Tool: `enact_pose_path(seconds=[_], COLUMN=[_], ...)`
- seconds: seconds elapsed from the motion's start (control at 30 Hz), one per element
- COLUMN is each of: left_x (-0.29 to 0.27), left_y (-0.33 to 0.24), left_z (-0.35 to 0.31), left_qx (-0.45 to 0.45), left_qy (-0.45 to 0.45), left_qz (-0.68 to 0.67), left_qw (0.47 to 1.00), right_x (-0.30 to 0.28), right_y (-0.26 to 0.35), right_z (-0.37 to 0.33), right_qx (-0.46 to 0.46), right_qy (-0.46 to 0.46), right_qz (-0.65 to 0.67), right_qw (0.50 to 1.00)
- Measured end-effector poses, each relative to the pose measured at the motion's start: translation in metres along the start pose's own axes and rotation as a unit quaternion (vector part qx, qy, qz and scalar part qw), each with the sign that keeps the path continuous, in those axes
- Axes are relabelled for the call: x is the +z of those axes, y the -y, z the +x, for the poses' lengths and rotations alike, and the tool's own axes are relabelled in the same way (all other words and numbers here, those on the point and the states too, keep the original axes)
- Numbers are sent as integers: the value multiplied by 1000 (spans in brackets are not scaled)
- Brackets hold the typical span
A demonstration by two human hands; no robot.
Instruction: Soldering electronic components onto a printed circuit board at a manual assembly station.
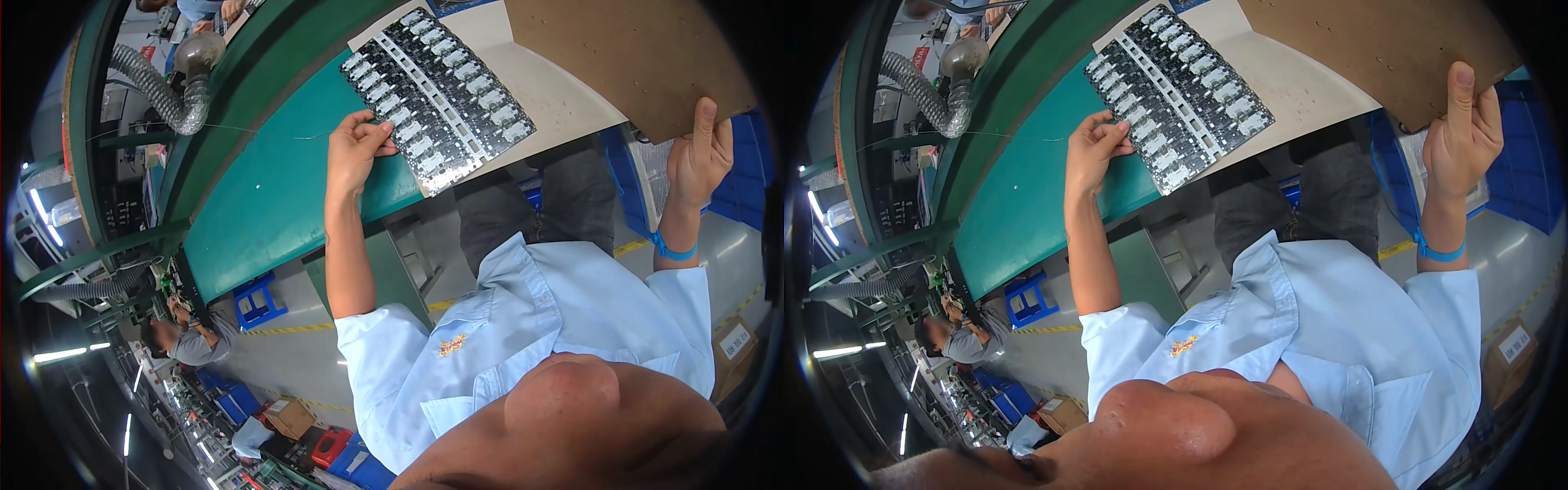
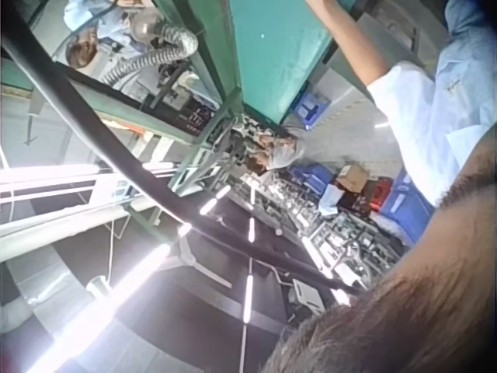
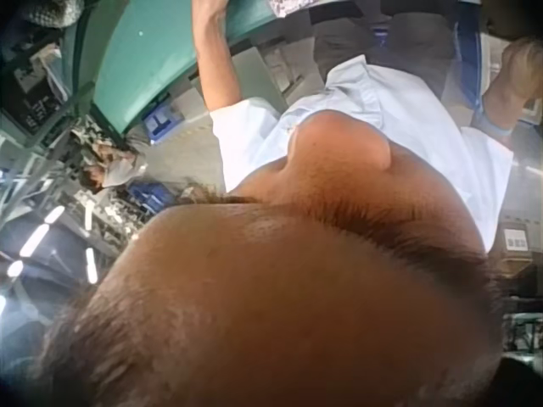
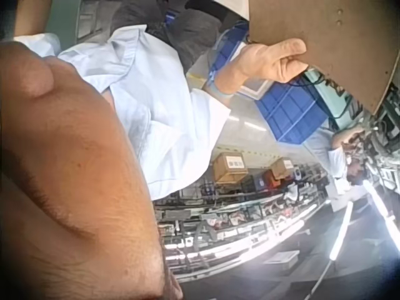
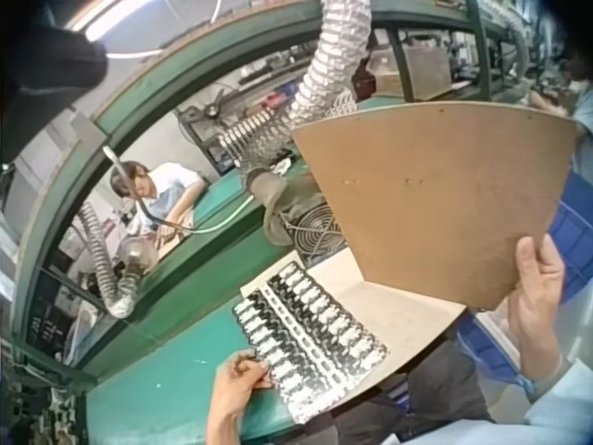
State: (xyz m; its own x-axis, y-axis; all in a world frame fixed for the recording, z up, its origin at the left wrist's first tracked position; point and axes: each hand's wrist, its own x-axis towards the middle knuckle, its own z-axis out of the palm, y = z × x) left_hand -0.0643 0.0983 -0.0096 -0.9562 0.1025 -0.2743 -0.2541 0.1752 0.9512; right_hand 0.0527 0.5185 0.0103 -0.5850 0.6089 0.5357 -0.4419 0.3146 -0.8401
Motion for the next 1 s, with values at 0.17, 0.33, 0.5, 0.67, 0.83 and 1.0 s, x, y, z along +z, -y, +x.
enact_pose_path(seconds=[0.17,0.33,0.5,0.67,0.83,1.0], left_x=[1,1,0,-3,-4,-6], left_y=[-2,-7,-8,-7,-3,-2], left_z=[0,1,0,2,3,4], left_qx=[3,-7,-12,5,2,-4], left_qy=[-6,-5,-10,-12,-2,2], left_qz=[25,59,80,67,53,58], left_qw=[1000,998,997,998,999,998], right_x=[-1,1,-1,-1,-5,-9], right_y=[1,2,0,-4,-9,-14], right_z=[-1,-1,-1,-2,-3,-4], right_qx=[-3,-3,12,40,56,55], right_qy=[3,1,-5,-20,-18,-10], right_qz=[-2,6,31,73,71,68], right_qw=[1000,1000,999,996,996,996])
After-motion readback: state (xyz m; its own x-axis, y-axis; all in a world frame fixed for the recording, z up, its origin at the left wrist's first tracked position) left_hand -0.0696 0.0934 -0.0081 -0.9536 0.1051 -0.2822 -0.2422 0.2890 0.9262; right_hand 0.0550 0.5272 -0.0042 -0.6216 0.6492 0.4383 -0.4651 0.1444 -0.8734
